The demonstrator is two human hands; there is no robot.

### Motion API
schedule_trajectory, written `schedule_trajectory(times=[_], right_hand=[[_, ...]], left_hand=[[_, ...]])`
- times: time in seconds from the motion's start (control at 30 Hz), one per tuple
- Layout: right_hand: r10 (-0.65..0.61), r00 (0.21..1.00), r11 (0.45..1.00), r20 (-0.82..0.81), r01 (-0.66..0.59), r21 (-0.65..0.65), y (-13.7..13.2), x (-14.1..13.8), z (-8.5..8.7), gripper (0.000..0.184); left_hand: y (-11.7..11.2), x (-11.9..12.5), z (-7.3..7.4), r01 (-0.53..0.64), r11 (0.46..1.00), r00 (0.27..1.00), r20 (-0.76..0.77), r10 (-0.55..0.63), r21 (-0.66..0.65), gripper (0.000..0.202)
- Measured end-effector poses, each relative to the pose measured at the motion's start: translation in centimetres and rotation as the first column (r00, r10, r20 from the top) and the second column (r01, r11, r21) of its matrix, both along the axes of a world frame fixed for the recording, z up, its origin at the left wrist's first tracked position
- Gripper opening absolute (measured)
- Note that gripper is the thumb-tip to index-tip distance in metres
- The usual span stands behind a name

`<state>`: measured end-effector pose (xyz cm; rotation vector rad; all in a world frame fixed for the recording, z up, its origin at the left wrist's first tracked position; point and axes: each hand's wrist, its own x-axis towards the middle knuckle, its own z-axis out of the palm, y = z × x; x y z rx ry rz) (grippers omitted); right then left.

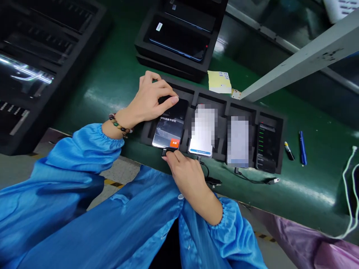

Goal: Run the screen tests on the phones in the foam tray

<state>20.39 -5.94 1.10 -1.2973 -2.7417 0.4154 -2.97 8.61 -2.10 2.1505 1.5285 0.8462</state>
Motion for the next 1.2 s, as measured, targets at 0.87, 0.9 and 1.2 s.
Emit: schedule_trajectory(times=[0.87,0.9,1.2], right_hand=[[-0.441,0.785,0.789,-0.435,0.57,0.23,-3.6,11.6,-2.0,0.027],[-0.409,0.815,0.837,-0.411,0.514,0.188,-3.3,10.7,-1.6,0.027],[-0.423,0.789,0.808,-0.446,0.551,0.209,-1.4,12.8,-1.1,0.032]], left_hand=[[0.0,-0.2,-0.2,-0.056,0.998,0.998,0.026,0.057,-0.033,0.068],[0.0,-0.2,-0.1,-0.055,0.998,0.998,0.027,0.056,-0.04,0.066],[-0.1,-0.4,-0.3,-0.065,0.998,0.998,0.019,0.066,-0.021,0.065]])
